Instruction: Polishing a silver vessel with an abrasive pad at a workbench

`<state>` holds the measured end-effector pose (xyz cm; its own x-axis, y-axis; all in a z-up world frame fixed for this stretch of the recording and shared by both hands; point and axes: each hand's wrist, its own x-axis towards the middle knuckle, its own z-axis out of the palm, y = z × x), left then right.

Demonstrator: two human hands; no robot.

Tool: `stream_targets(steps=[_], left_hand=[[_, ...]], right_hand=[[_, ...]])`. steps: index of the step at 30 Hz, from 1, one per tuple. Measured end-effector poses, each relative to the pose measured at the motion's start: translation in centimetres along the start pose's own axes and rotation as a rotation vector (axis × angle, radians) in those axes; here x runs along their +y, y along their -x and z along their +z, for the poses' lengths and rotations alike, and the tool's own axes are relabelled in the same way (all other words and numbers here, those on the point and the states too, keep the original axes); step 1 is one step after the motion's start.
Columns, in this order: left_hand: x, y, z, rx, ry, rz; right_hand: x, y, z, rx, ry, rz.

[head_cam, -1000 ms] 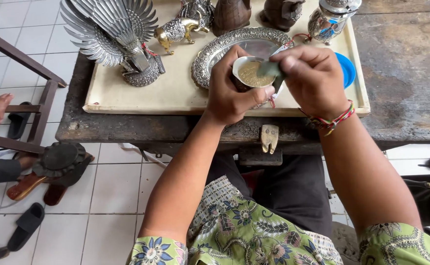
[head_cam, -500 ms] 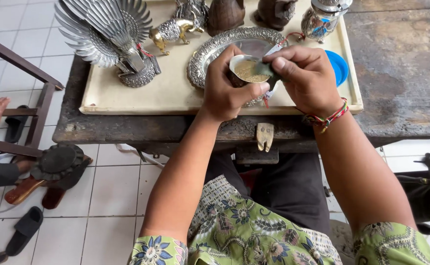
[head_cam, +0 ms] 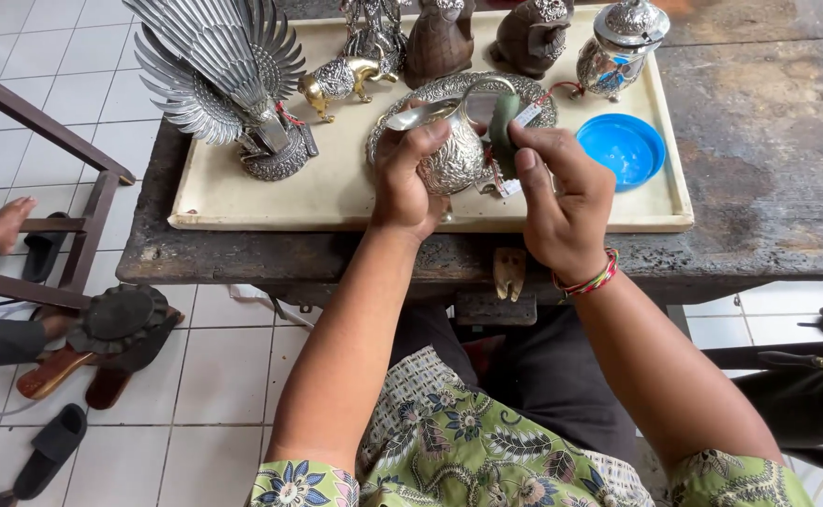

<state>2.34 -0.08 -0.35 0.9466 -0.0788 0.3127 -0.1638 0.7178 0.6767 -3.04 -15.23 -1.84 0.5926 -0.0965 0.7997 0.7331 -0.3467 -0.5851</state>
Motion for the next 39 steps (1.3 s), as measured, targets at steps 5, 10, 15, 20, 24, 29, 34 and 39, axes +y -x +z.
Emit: stream_targets(steps=[5, 10, 15, 20, 24, 29, 34, 39], left_hand=[[-0.4, -0.5, -0.1, 0.024, 0.042, -0.040], [-1.8, -1.4, -3.0, -0.067, 0.075, -0.216], [-1.3, -0.9, -1.4, -0.065, -0.159, -0.081], [-0.3, -0.7, -0.9, -0.054, -0.424, -0.025], [-0.8, -0.7, -1.5, -0.102, -0.313, -0.069], [-1.1, -1.0, -1.7, -0.108, -0.369, -0.062], [-1.0, -1.7, -1.4, 0.061, -0.116, -0.256], [-1.2, -1.8, -2.2, -0.105, -0.204, -0.309]], right_hand=[[-0.1, 0.3, -0.1, 0.032, -0.072, 0.051], [0.5, 1.9, 0.4, 0.124, -0.195, 0.216], [-1.9, 0.3, 1.1, 0.023, 0.047, -0.037], [-2.3, 0.8, 1.7, 0.049, 0.094, 0.058], [-3.0, -0.6, 1.4, 0.023, 0.023, 0.192], [-1.8, -1.7, 1.2, 0.052, -0.217, 0.336], [-2.2, -0.1, 2.5, 0.034, -0.151, 0.438], [-1.6, -2.1, 1.9, 0.031, -0.129, 0.357]])
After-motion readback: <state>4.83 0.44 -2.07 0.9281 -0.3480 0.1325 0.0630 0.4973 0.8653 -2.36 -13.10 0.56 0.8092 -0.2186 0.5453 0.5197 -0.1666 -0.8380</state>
